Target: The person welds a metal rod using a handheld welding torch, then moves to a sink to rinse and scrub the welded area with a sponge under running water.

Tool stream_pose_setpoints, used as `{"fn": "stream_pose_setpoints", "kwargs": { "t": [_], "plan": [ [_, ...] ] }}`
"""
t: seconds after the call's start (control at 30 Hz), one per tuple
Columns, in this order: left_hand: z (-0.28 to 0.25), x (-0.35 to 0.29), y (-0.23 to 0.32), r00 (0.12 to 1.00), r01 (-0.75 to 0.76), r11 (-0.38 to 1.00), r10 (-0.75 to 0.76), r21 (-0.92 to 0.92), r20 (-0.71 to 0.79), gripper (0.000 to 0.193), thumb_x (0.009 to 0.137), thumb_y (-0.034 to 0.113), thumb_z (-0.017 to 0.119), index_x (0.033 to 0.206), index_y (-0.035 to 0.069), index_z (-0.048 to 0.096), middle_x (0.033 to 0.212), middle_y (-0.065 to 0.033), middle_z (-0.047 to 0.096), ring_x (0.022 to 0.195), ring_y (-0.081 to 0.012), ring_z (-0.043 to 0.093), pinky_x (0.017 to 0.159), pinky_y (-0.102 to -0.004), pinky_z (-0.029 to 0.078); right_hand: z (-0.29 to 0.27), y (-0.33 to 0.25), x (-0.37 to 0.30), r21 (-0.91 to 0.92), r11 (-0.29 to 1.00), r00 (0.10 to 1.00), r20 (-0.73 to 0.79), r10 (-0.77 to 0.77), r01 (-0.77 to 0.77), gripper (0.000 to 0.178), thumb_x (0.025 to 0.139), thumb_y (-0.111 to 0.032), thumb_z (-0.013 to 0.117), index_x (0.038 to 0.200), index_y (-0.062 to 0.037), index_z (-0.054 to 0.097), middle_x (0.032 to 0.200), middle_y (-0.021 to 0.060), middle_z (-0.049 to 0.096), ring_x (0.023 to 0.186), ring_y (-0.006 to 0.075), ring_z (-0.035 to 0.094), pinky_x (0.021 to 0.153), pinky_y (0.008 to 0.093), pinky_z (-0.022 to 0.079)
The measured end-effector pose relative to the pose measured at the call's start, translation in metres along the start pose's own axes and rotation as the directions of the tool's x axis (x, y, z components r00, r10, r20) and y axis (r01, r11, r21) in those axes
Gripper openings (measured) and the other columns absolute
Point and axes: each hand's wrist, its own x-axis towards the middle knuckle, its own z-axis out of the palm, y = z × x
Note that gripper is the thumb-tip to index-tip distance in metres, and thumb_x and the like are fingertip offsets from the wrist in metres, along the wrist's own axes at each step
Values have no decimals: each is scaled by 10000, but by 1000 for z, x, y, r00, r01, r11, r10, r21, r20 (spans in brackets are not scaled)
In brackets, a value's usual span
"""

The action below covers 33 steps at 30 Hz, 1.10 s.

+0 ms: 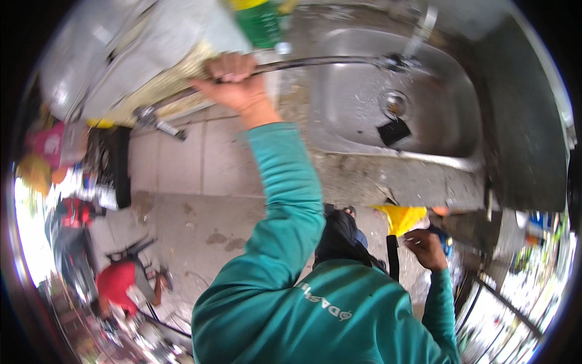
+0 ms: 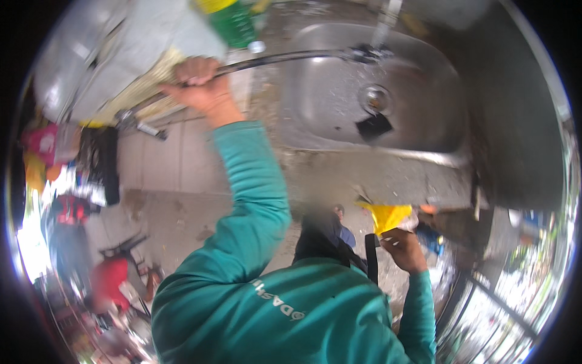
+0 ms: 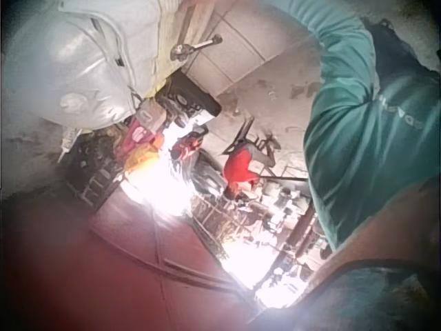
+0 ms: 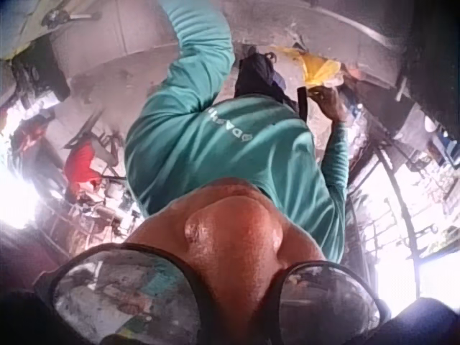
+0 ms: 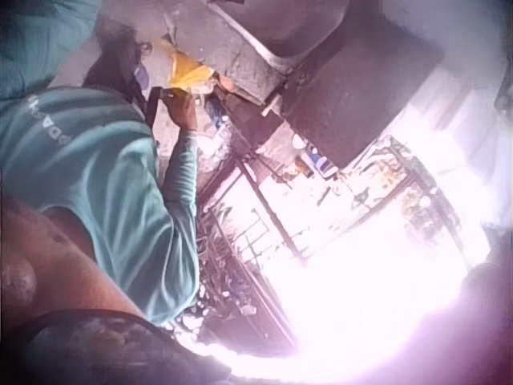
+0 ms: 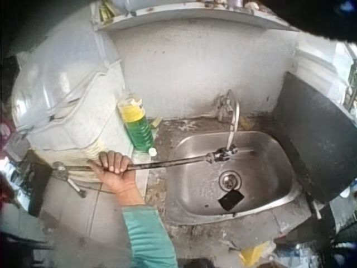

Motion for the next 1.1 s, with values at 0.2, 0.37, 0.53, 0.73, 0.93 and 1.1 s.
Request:
{"fn": "stream_pose_setpoints", "kwargs": {
  "t": [0.2,0.37,0.53,0.73,0.93,1.1],
  "plan": [
    [16,-4,-10,992,-51,996,59,68,-112,675,920,803,426,620,198,436,505,75,350,422,-69,332,395,-212,317,-45,-40,51,-560,818,599,-613,-516,131,426,960,-251,668,1266,39,611,1227,229,628,1128,416,619,971,474,487],
    [8,-6,-7,991,-61,995,69,73,-113,661,892,798,500,625,196,447,506,71,361,428,-69,331,397,-218,290,-44,-15,100,-624,777,603,-587,-540,88,488,981,-298,638,1352,10,564,1335,237,577,1224,437,574,1042,495,454],
    [6,-5,-8,994,-66,994,73,90,-78,657,888,794,519,627,195,447,507,73,353,434,-63,320,407,-220,265,-49,-10,103,-613,780,617,-568,-544,123,422,975,-272,631,1286,12,600,1304,222,610,1221,425,581,1036,479,464],
    [9,-6,-13,993,-65,993,75,96,-96,652,888,796,516,629,201,453,504,75,351,429,-58,316,406,-212,272,-48,-10,102,-597,798,621,-597,-509,81,386,970,-243,631,1268,2,609,1313,205,615,1214,412,593,1027,473,474],
    [11,-6,-13,993,-48,996,55,70,-107,655,888,804,500,625,207,439,507,82,356,427,-55,320,401,-208,277,-47,-12,102,-605,792,611,-598,-518,80,355,978,-205,603,1270,-4,612,1317,196,619,1216,402,595,1028,464,474],
    [12,-8,-12,987,-57,993,71,104,-145,654,894,804,487,622,211,437,509,85,361,425,-54,323,396,-212,283,-45,-13,103,-610,790,605,-605,-518,66,335,981,-176,580,1271,-11,617,1309,192,623,1212,401,596,1030,460,470]
  ]
}}
